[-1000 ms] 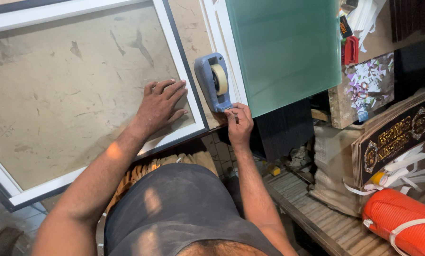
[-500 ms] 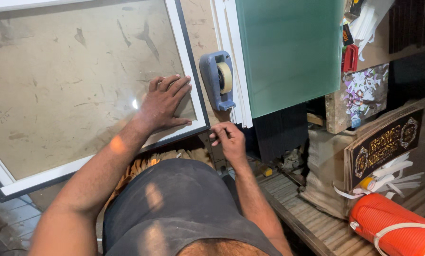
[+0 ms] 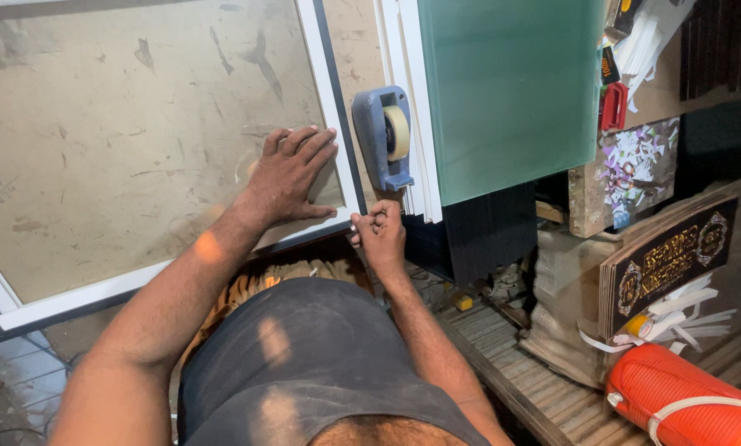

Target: The person assembles a picture frame by hand, inserting white plastic strips into the frame's grooves and pressing them into place. They repeatedly adjust and secure the strips along each side of the frame, ensuring a tight fit.

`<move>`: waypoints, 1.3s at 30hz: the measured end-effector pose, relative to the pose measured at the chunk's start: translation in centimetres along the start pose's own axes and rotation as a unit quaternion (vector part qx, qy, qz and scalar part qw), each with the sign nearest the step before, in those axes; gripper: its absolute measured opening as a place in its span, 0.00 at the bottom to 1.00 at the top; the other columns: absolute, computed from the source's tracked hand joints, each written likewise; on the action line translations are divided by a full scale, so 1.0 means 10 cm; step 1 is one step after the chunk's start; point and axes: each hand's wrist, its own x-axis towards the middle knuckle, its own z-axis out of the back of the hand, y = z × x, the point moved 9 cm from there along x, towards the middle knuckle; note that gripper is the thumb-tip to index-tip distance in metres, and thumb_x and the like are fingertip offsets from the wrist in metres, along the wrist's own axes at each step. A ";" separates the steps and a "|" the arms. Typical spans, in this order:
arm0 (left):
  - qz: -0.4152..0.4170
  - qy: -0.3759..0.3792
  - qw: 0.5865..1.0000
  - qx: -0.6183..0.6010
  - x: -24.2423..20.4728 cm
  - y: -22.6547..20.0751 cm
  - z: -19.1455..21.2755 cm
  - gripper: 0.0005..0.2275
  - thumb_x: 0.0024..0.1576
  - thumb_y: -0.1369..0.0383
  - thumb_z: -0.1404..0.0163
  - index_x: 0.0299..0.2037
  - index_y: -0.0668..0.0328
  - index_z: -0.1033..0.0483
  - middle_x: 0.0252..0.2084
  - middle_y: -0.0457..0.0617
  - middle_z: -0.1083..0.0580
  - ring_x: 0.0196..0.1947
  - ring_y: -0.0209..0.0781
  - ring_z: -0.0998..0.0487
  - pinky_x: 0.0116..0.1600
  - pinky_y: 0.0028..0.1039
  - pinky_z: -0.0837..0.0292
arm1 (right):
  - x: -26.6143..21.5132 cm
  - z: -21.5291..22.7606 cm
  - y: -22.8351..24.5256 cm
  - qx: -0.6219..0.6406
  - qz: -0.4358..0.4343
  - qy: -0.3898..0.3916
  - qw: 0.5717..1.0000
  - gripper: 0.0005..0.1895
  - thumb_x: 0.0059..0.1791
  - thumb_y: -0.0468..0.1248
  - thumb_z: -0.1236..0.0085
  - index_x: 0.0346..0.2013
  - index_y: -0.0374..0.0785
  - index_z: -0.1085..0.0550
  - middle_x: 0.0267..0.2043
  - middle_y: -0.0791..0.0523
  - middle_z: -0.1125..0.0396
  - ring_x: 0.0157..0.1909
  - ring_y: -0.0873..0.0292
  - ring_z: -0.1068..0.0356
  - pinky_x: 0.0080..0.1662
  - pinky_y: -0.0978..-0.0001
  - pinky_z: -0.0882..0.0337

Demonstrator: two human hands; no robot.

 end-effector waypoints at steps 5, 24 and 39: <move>0.006 0.014 1.000 -0.006 0.00 0.01 -0.03 0.50 0.39 0.29 0.45 0.68 0.55 0.36 0.73 0.47 0.43 0.73 0.46 0.49 0.73 0.44 0.62 | 0.04 -0.03 0.14 -0.052 -0.003 -0.005 0.999 0.17 0.51 0.33 0.37 0.42 0.36 0.39 0.26 0.56 0.29 0.23 0.67 0.29 0.24 0.75 0.29; -0.005 -0.013 0.999 0.029 -0.01 0.04 -0.07 0.50 0.39 0.28 0.45 0.67 0.54 0.33 0.72 0.46 0.41 0.72 0.44 0.48 0.73 0.43 0.63 | -0.05 -0.07 0.21 0.050 0.031 0.016 0.998 0.11 0.52 0.32 0.39 0.36 0.38 0.36 0.31 0.56 0.29 0.24 0.70 0.35 0.26 0.78 0.34; 0.005 0.008 1.000 0.003 -0.01 0.06 -0.14 0.50 0.39 0.29 0.44 0.67 0.54 0.34 0.72 0.47 0.42 0.72 0.44 0.49 0.73 0.44 0.63 | 0.05 -0.12 0.43 -0.175 0.022 -0.004 0.984 0.12 0.49 0.35 0.37 0.37 0.37 0.34 0.24 0.58 0.32 0.24 0.65 0.29 0.25 0.74 0.30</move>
